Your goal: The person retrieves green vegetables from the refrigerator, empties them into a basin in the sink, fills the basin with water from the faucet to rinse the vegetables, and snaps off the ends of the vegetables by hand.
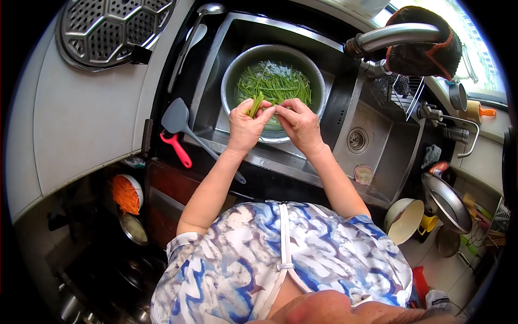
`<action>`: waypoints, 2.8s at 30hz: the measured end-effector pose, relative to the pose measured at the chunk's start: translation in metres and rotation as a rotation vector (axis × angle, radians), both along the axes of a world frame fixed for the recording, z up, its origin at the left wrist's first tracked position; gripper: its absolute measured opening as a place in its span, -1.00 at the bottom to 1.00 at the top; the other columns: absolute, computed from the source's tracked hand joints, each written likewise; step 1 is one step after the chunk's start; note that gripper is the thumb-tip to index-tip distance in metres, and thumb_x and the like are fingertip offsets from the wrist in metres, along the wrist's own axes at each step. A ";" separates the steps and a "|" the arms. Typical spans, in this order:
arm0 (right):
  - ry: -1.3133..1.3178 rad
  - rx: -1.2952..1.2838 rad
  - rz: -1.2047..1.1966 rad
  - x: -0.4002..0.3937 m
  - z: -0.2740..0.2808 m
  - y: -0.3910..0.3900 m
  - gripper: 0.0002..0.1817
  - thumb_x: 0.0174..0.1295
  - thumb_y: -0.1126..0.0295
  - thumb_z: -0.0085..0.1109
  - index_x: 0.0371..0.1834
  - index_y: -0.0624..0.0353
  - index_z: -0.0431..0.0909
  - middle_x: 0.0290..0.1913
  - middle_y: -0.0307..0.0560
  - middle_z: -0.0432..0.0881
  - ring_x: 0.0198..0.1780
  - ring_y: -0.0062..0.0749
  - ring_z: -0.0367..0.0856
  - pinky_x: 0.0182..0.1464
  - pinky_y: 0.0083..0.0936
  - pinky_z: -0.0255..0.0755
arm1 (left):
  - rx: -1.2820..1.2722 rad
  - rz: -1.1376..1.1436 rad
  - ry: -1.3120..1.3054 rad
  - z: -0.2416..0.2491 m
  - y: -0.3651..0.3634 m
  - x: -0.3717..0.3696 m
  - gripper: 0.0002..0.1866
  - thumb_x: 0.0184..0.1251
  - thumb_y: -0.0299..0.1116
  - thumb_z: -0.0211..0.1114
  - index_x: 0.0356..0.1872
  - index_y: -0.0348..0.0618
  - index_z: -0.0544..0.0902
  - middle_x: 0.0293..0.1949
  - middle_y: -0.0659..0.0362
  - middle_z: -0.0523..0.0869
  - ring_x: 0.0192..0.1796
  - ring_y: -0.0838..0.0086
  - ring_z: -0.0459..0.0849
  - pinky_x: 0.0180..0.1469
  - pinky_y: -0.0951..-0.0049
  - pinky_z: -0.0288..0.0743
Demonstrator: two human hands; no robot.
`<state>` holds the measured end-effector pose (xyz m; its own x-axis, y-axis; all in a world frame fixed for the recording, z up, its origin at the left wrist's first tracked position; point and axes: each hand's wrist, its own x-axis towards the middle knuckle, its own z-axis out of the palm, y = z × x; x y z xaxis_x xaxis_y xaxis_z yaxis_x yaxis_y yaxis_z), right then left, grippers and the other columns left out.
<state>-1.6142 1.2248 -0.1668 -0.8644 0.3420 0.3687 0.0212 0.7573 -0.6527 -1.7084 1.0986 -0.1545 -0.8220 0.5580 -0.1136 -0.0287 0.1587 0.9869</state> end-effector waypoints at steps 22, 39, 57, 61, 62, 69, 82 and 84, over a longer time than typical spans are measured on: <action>-0.407 -1.311 0.206 0.015 0.054 0.022 -0.93 0.13 0.52 0.22 -0.38 0.31 0.61 -0.57 -0.25 0.55 -0.63 -0.70 0.42 -0.61 -0.75 0.25 | 0.017 -0.442 1.288 0.030 -0.026 -0.009 -0.75 -0.06 -0.50 0.28 -0.25 -0.20 0.67 -0.20 0.11 0.72 -0.45 0.46 0.65 -0.49 0.53 0.43; -0.327 -1.350 0.173 0.034 0.069 0.022 -0.84 0.23 0.48 0.21 -0.24 0.40 0.59 -0.38 -0.06 0.67 -0.40 -0.51 0.68 -0.42 -0.65 0.58 | 0.076 -0.335 1.138 0.023 -0.018 0.015 -0.74 -0.05 -0.45 0.32 -0.25 -0.19 0.65 -0.26 0.12 0.70 -0.41 0.40 0.68 -0.47 0.48 0.49; -0.300 -1.042 0.121 0.038 0.085 0.010 -0.88 0.24 0.53 0.17 -0.27 0.40 0.61 -0.42 -0.09 0.69 -0.38 -0.52 0.71 -0.34 -0.68 0.59 | 0.093 -0.367 1.224 0.027 -0.019 0.013 -0.70 -0.02 -0.49 0.27 -0.17 -0.26 0.61 -0.21 0.08 0.66 -0.43 0.40 0.64 -0.43 0.48 0.53; -0.312 -0.934 0.132 0.039 0.096 0.011 -0.90 0.23 0.55 0.17 -0.31 0.41 0.62 -0.42 -0.08 0.70 -0.37 -0.52 0.72 -0.33 -0.69 0.58 | 0.090 -0.394 1.241 0.030 -0.019 0.013 -0.68 -0.03 -0.48 0.27 -0.16 -0.25 0.61 -0.20 0.08 0.66 -0.44 0.40 0.63 -0.44 0.49 0.52; -0.312 -0.934 0.132 0.040 0.096 0.011 -0.90 0.23 0.55 0.17 -0.31 0.41 0.62 -0.42 -0.08 0.70 -0.37 -0.52 0.72 -0.33 -0.69 0.58 | 0.090 -0.394 1.241 0.032 -0.019 0.013 -0.68 -0.03 -0.48 0.27 -0.16 -0.25 0.61 -0.20 0.08 0.66 -0.44 0.40 0.63 -0.44 0.49 0.52; -0.181 -0.592 0.122 0.038 0.080 0.005 -0.93 0.11 0.56 0.21 -0.36 0.35 0.59 -0.47 -0.06 0.64 -0.47 -0.50 0.68 -0.40 -0.61 0.54 | 0.070 -0.406 1.232 0.031 -0.017 0.015 -0.72 -0.02 -0.48 0.29 -0.20 -0.25 0.62 -0.22 0.07 0.66 -0.42 0.37 0.65 -0.43 0.46 0.53; -0.139 -1.154 0.058 0.048 0.068 0.013 -0.90 0.29 0.58 0.07 -0.18 0.36 0.51 -0.38 -0.10 0.64 -0.41 -0.52 0.68 -0.38 -0.66 0.59 | 0.192 -0.060 0.360 0.048 -0.015 0.041 -0.82 0.09 -0.62 0.39 -0.32 -0.24 0.57 -0.39 0.17 0.66 -0.43 0.57 0.59 -0.41 0.63 0.45; -0.106 -1.161 -0.009 0.058 0.059 0.024 -0.90 0.30 0.56 0.06 -0.19 0.35 0.53 -0.39 -0.08 0.65 -0.43 -0.51 0.67 -0.40 -0.65 0.59 | 0.222 0.065 0.059 0.055 -0.019 0.036 -0.87 0.16 -0.61 0.36 -0.32 -0.24 0.59 -0.42 0.29 0.63 -0.50 0.72 0.48 -0.47 0.69 0.34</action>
<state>-1.5559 1.2490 -0.1074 -0.8678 0.4328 -0.2443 0.1197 -0.2949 -0.9480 -1.6721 1.0792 -0.0996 -0.8587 0.5096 0.0552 0.0268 -0.0629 0.9977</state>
